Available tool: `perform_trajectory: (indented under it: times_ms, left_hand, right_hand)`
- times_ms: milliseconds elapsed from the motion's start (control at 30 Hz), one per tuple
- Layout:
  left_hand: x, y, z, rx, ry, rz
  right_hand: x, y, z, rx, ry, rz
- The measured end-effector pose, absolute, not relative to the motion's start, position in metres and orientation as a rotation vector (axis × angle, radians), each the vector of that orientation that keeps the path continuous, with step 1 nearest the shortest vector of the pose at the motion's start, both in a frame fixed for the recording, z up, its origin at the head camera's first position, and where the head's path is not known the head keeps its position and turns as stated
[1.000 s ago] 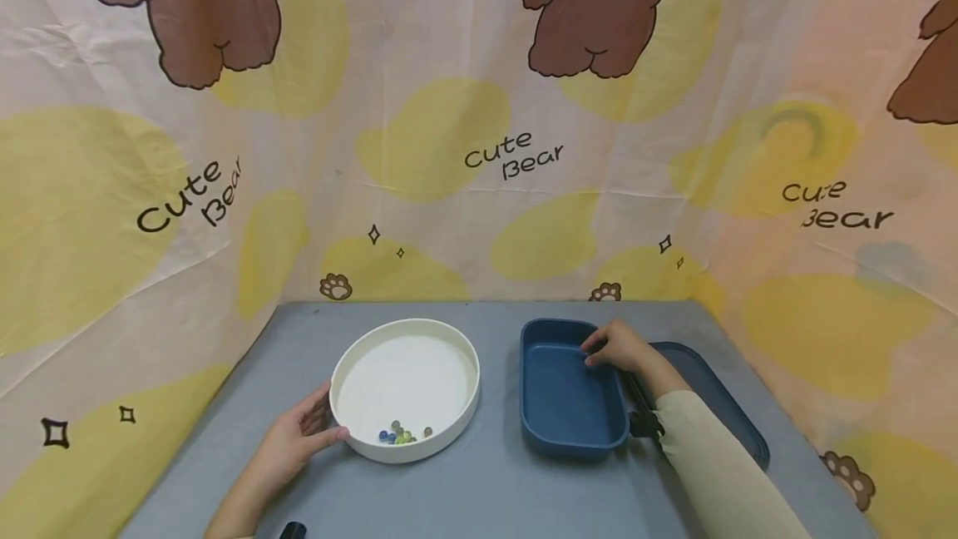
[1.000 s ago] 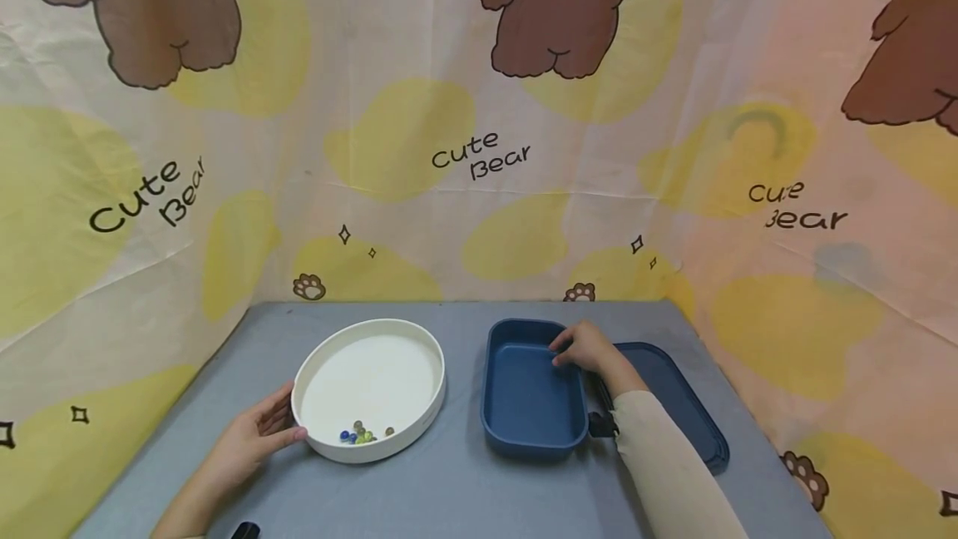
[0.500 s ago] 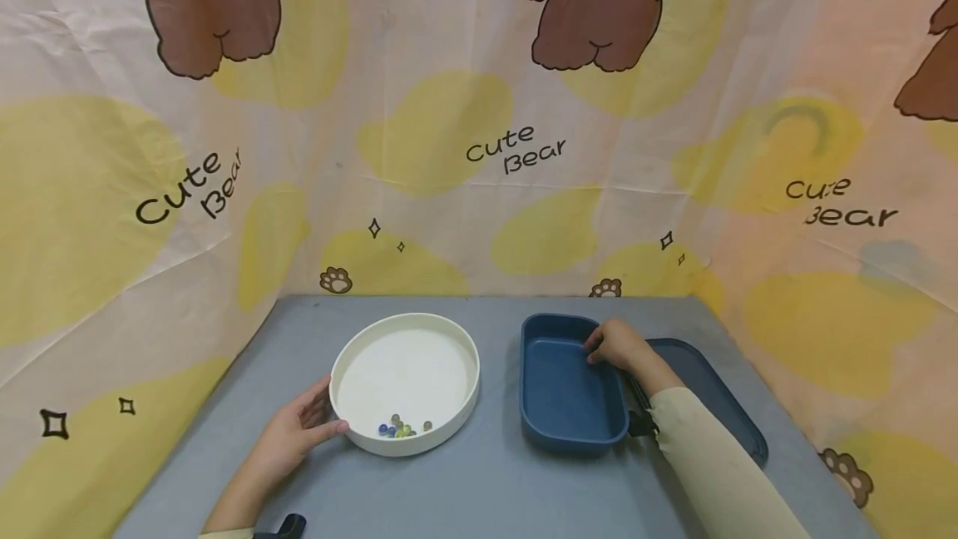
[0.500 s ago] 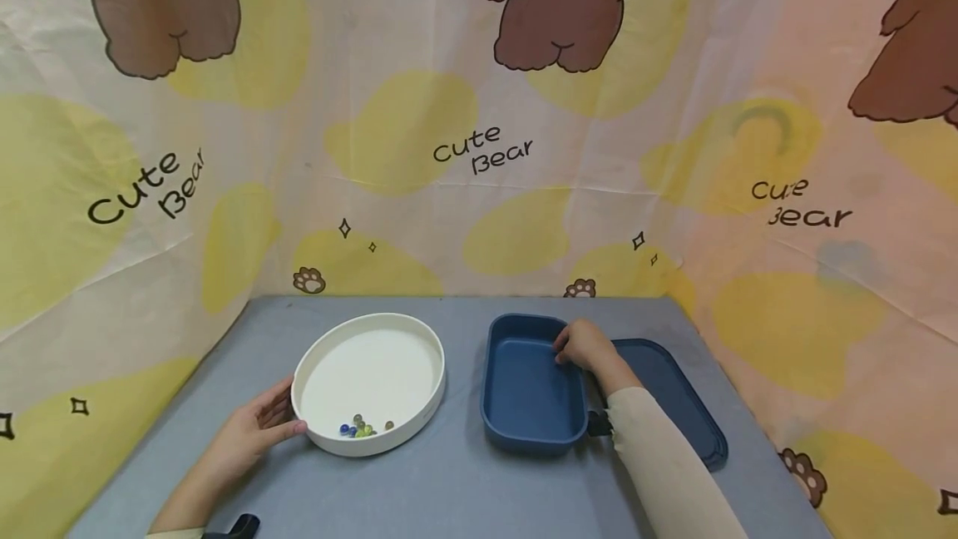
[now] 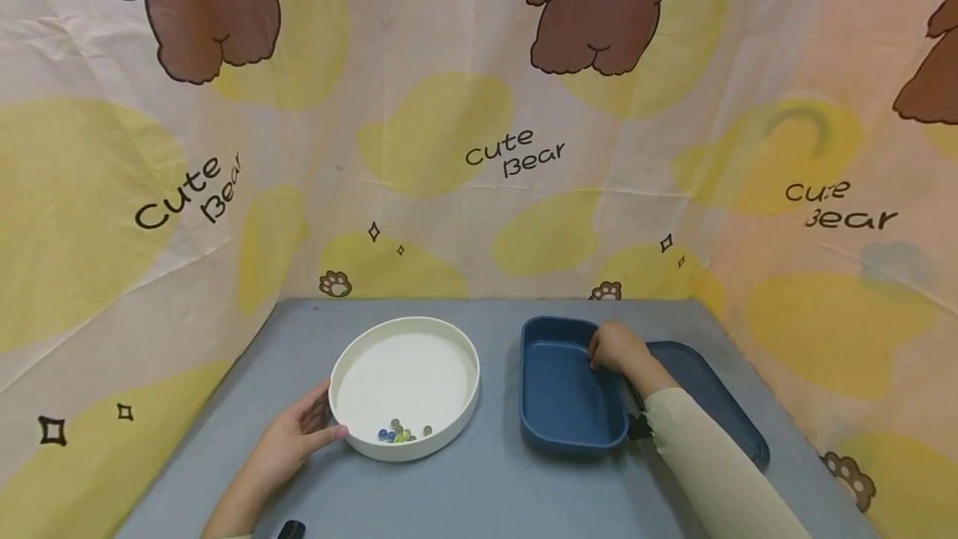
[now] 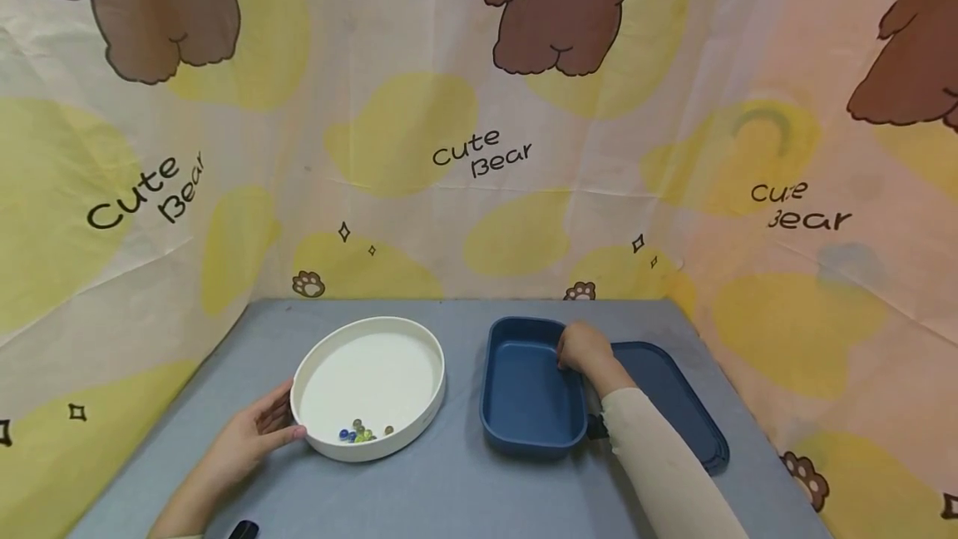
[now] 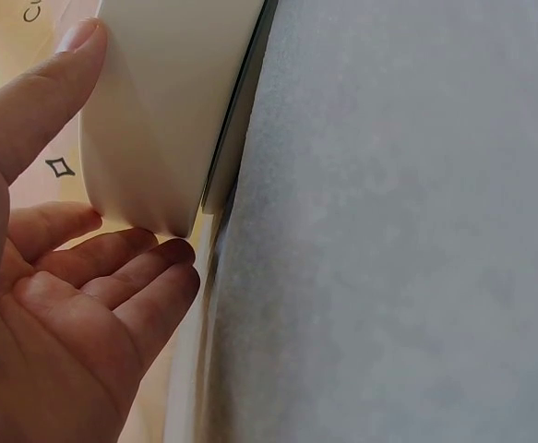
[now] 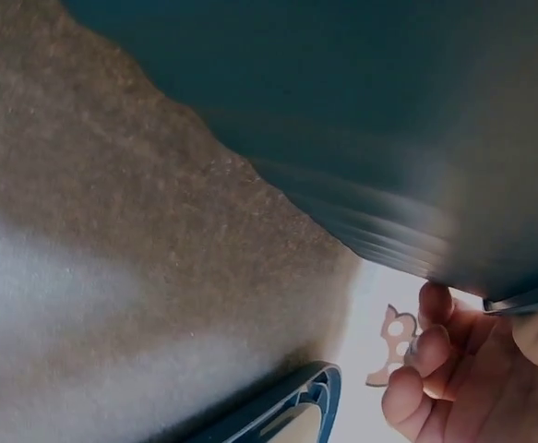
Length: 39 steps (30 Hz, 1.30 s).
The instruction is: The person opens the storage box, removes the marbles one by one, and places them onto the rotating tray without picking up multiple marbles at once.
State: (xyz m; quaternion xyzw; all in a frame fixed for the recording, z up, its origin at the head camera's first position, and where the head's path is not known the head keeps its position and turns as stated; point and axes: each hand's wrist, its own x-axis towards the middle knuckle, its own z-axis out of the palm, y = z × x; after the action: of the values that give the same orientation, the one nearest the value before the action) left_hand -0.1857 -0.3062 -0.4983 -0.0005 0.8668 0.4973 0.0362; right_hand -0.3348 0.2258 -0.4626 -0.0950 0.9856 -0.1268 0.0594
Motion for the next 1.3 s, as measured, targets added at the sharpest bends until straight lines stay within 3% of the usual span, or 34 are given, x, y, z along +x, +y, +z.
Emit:
perform_trajectory:
  times_ms: [433,1300]
  left_hand:
    - [-0.187,-0.308,-0.504,0.006,2.681,1.542]
    - [-0.186,-0.308,-0.507,0.024,2.673,1.579]
  right_hand:
    - [-0.326,0.244,-0.466,-0.458,3.077,-0.719]
    - [-0.294,0.254,-0.442,-0.479,2.954,-1.134]
